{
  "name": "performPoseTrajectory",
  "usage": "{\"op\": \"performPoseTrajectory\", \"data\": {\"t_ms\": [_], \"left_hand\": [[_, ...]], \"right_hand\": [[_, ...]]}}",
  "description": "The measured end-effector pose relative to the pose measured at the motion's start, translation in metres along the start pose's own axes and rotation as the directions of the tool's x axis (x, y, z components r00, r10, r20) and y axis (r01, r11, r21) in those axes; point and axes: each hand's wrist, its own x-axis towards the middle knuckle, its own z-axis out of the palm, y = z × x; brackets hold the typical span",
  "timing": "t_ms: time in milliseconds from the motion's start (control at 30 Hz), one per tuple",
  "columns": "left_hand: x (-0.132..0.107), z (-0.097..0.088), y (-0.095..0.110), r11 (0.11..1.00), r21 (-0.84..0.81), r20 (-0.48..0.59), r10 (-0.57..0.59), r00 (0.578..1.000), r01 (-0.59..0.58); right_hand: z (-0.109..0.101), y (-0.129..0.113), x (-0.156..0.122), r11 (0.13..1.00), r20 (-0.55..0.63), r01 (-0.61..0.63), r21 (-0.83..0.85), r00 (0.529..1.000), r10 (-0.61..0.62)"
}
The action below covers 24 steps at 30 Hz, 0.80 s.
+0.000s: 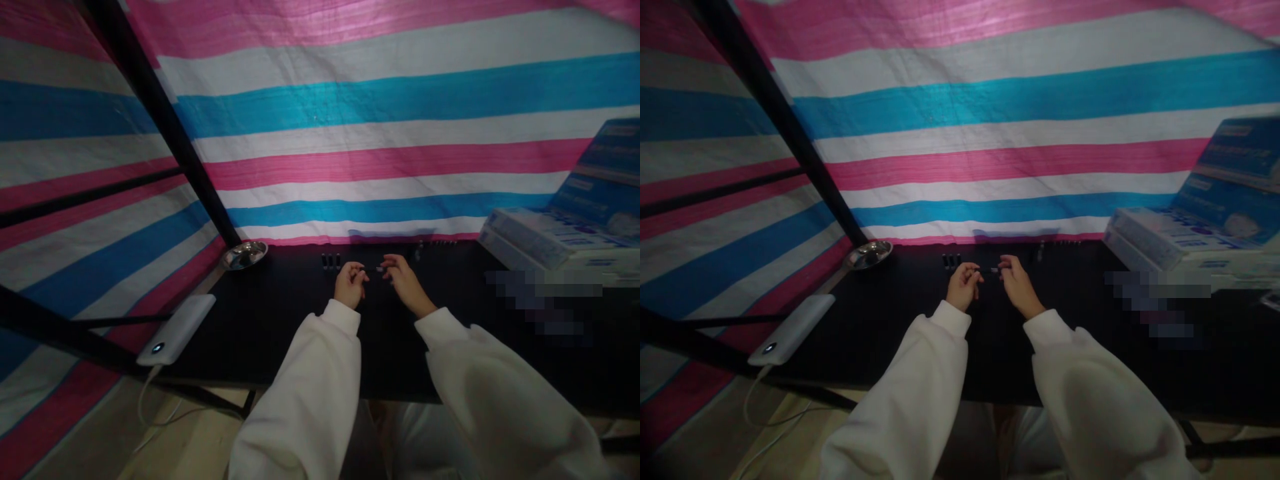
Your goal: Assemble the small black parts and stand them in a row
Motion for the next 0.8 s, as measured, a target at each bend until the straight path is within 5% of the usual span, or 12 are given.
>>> {"op": "performPoseTrajectory", "data": {"t_ms": [100, 200, 800], "left_hand": [[-0.001, 0.000, 0.002, 1.000, 0.024, 0.015, 0.018, 1.000, -0.018], [-0.002, 0.000, 0.003, 0.999, 0.032, 0.035, 0.027, 0.999, -0.028], [-0.006, 0.002, -0.001, 0.963, 0.248, 0.011, 0.103, 0.995, -0.103]], "right_hand": [[-0.002, 0.001, 0.002, 0.969, 0.103, -0.226, 0.097, 0.971, 0.216], [0.001, -0.003, 0.001, 0.930, 0.205, -0.329, 0.165, 0.933, 0.294], [0.009, -0.016, -0.006, 0.900, 0.184, -0.274, 0.340, 0.957, 0.222]]}}
